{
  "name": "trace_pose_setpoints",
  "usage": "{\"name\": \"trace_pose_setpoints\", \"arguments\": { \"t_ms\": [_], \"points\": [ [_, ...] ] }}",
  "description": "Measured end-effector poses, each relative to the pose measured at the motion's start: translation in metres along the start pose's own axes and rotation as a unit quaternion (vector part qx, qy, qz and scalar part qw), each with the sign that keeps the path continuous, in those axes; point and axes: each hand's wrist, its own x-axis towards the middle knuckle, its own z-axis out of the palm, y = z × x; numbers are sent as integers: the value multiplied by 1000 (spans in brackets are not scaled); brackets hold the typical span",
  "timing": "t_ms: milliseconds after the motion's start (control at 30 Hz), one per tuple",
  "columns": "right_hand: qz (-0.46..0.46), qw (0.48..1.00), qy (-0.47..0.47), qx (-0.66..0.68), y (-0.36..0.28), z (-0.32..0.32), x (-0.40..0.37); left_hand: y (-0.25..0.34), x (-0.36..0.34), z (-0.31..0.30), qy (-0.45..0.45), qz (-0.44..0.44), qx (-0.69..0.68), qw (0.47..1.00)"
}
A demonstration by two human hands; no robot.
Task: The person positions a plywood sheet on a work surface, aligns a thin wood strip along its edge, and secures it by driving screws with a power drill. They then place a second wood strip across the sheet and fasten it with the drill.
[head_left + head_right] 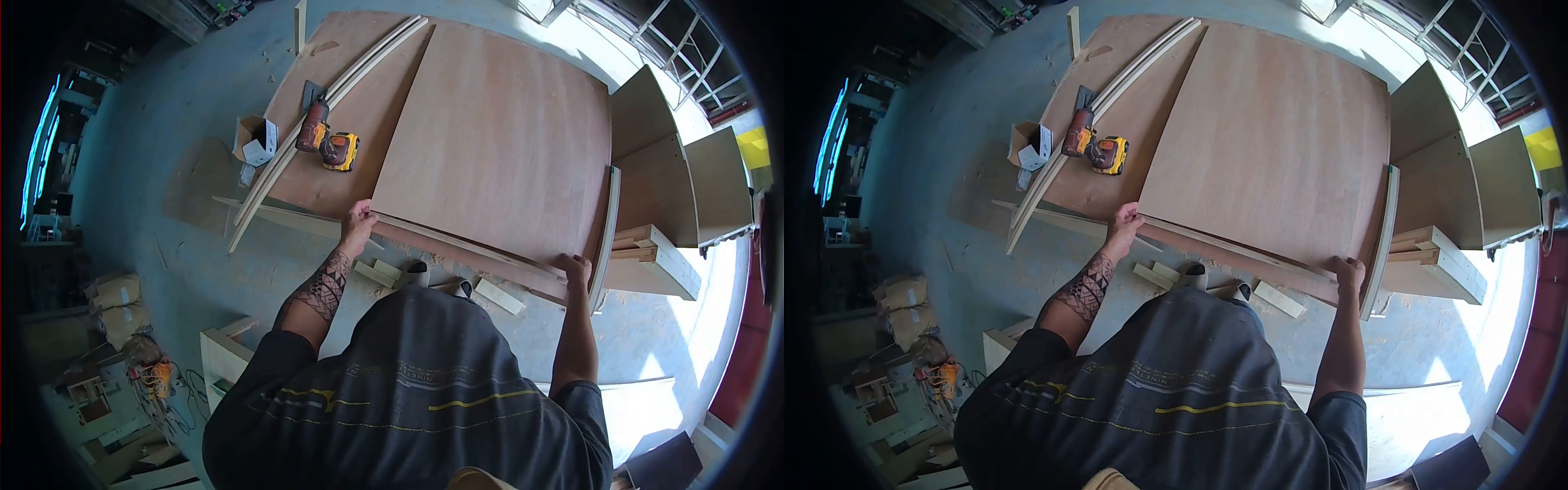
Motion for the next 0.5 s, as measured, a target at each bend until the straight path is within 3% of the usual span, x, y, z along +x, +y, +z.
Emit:
{"name": "trace_pose_setpoints", "arguments": {
  "t_ms": [67,100,167,333,400,433,500],
  "points": [
    [15,992,-126,23,-12,-30,-5,19,-13,-1,-20,51,138,989],
    [11,991,-128,20,2,-27,3,20,-16,-1,-15,50,135,990],
    [-22,995,-94,-40,26,-21,18,21,-22,-2,21,133,265,955],
    [-11,997,-73,-37,18,-20,-16,22,-34,-2,8,78,287,955],
    [-18,994,-87,-65,46,-11,8,0,-28,-1,63,165,312,934],
    [-23,996,-75,-38,53,-8,10,1,-29,0,63,164,311,934],
    [-23,994,-87,-58,52,-11,15,6,-28,3,69,106,289,949]
  ]
}}
